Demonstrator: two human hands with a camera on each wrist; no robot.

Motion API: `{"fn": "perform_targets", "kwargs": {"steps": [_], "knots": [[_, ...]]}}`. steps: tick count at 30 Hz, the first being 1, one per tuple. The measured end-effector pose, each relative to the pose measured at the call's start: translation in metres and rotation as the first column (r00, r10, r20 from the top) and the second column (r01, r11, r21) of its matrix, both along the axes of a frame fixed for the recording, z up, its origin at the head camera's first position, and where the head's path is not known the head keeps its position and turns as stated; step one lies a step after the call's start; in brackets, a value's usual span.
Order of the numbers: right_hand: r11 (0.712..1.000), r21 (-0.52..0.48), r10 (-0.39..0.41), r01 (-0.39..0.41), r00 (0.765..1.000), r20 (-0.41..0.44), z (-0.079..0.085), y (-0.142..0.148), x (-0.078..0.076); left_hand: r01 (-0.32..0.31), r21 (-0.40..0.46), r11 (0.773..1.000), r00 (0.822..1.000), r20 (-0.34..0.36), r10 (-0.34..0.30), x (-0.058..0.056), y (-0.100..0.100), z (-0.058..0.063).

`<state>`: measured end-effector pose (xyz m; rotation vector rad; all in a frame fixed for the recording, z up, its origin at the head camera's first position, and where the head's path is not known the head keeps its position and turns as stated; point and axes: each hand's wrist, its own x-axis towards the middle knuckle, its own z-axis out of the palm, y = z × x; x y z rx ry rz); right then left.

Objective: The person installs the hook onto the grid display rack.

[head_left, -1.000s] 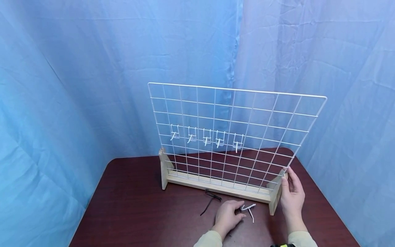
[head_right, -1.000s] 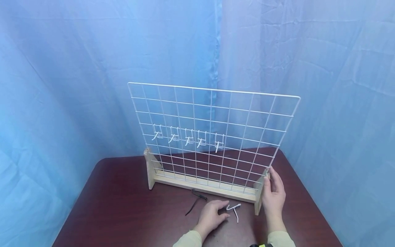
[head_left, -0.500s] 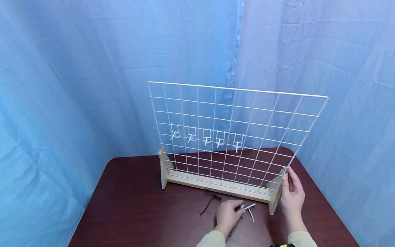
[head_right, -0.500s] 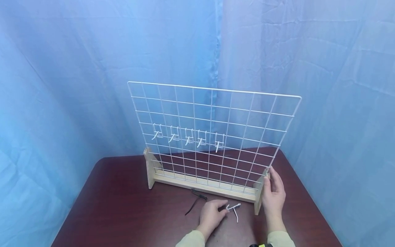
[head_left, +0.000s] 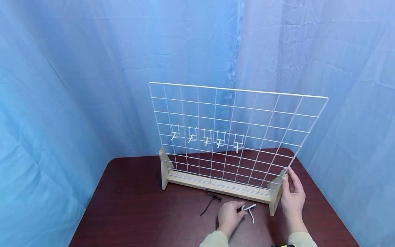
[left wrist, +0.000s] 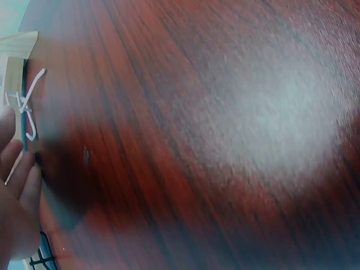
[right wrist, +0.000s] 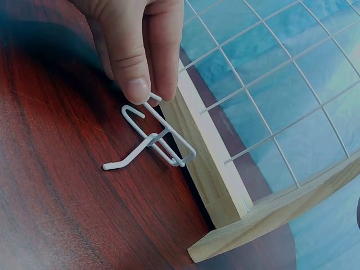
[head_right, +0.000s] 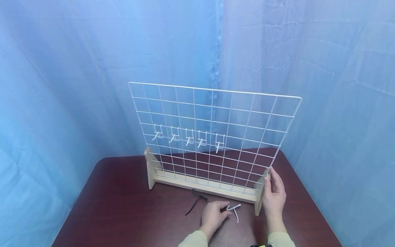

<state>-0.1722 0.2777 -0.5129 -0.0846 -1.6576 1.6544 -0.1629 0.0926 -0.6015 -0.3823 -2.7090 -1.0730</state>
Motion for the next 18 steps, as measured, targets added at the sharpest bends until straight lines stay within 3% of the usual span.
{"fn": "perform_targets", "kwargs": {"steps": [6, 18], "knots": [[1.0, 0.004, 0.002, -0.002, 1.0, 0.007, -0.0016, 0.0001, 0.0006, -0.086, -0.004, 0.996, 0.994, 0.061, 0.086, 0.0006, 0.0048, 0.0032], [1.0, 0.028, -0.006, 0.006, 1.0, 0.002, -0.0007, 0.0004, 0.0003, -0.132, -0.045, 0.99, 0.99, 0.05, 0.134, -0.0005, 0.008, 0.0024]]}}
